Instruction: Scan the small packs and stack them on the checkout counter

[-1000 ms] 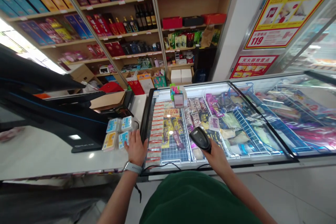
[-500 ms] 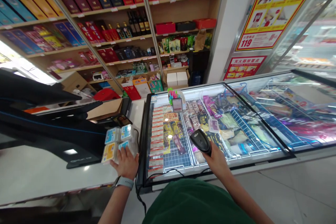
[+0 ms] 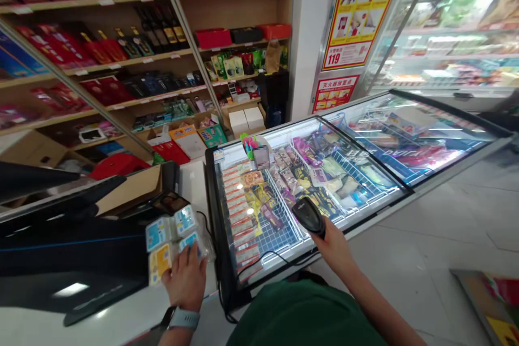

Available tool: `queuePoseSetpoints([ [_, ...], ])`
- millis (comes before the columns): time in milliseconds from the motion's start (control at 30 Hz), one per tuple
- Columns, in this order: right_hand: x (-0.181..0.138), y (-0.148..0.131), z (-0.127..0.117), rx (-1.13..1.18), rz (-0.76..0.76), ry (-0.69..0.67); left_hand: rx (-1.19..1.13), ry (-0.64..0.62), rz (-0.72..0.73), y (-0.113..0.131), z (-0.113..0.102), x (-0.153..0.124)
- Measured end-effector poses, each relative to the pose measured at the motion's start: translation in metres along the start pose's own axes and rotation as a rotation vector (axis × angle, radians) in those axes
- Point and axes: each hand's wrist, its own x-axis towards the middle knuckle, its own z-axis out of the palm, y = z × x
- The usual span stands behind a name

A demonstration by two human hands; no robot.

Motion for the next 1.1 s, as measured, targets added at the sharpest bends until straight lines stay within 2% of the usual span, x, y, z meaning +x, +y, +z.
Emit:
queuePoseSetpoints([
  [300, -0.04, -0.011, 0.017, 0.078, 0.081, 0.098, -0.037, 0.039, 0.15, -0.02, 0.001, 0.002],
  [500, -0.058, -0.014, 0.018, 0.091, 0.108, 0.181, -0.136, 0.056, 0.269, -0.039, -0.018, 0.017],
  [633, -0.065, -0.015, 0.02, 0.107, 0.108, 0.2, -0.334, 0.123, 0.332, -0.039, -0.035, 0.034],
  [767, -0.07, -0.017, 0.021, 0.129, 0.102, 0.215, -0.671, 0.123, 0.41, -0.005, -0.05, 0.047],
  [900, -0.076, -0.016, 0.019, 0.146, 0.11, 0.245, -0.975, -0.042, 0.436, 0.048, -0.058, 0.055],
  [1000, -0.084, -0.013, 0.015, 0.158, 0.119, 0.268, -1.183, -0.145, 0.432, 0.083, -0.054, 0.056],
  [1100, -0.092, -0.013, 0.011, 0.169, 0.139, 0.296, -1.435, -0.391, 0.305, 0.109, -0.045, 0.053],
])
